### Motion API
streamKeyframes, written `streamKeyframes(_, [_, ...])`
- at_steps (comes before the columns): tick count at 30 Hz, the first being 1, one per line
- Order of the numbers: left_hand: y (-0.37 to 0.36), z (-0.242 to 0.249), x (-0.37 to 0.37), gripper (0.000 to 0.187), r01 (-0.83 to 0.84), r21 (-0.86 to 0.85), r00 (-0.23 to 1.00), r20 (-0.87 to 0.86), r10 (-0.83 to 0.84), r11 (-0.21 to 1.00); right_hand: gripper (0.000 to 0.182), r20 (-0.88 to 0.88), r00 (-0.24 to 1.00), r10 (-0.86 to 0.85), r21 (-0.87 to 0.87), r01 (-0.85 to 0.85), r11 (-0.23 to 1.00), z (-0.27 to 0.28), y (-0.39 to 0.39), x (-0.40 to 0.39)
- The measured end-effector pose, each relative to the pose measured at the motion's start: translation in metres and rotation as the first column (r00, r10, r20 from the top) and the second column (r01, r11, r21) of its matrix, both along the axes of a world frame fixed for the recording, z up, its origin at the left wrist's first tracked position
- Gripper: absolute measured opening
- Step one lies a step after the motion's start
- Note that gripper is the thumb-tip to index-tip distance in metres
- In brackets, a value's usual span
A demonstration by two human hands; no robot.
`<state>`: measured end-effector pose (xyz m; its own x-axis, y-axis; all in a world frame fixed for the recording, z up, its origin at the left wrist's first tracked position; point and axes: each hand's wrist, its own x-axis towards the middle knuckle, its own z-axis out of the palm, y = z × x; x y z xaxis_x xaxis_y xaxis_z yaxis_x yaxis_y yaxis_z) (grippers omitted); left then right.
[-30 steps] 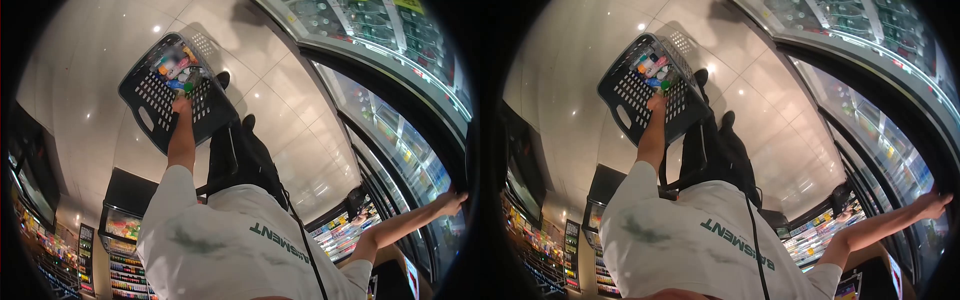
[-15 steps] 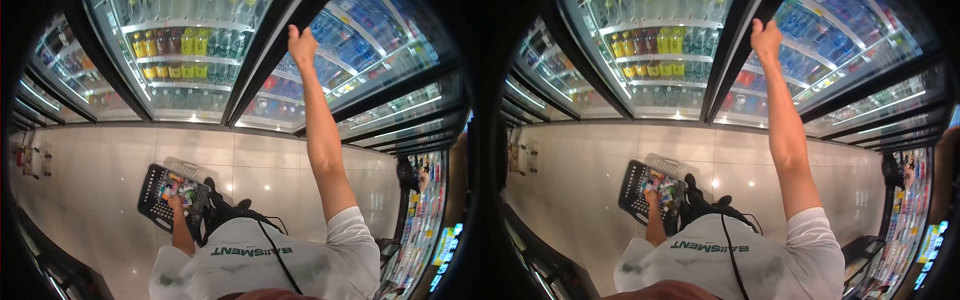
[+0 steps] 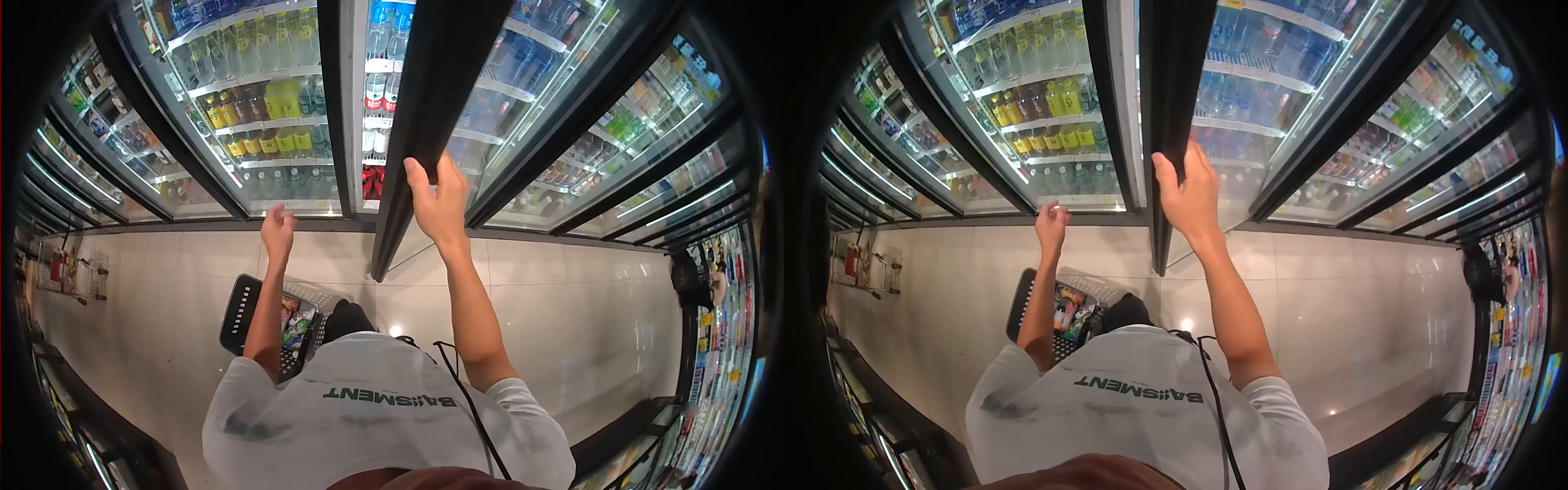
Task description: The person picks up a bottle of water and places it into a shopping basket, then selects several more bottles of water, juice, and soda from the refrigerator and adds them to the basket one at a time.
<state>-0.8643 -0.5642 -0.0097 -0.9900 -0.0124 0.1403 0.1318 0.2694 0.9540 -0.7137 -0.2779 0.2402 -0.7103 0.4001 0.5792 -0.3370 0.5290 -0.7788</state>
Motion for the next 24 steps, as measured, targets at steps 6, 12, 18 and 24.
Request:
streamKeyframes(6, [0.173, 0.106, -0.084, 0.034, 0.21, -0.097, 0.922, -0.312, -0.23, 0.973, 0.025, 0.026, 0.998, -0.056, -0.041, 0.057, 0.998, -0.016, 0.026, 0.088])
streamKeyframes(12, [0.331, 0.161, -0.216, 0.071, 0.207, -0.114, 0.888, -0.396, -0.235, 0.972, 0.037, -0.12, 0.94, -0.319, -0.152, 0.3, 0.942, -0.046, 0.043, 0.144])
streamKeyframes(18, [0.425, 0.196, -0.324, 0.104, -0.002, -0.104, 0.962, -0.273, -0.026, 0.995, 0.052, -0.193, 0.923, -0.334, -0.317, 0.263, 0.911, -0.055, 0.046, 0.161])
streamKeyframes(24, [0.461, 0.198, -0.362, 0.095, -0.075, -0.232, 0.968, -0.251, 0.015, 0.97, 0.051, -0.282, 0.947, -0.153, -0.342, 0.05, 0.939, -0.055, 0.043, 0.153])
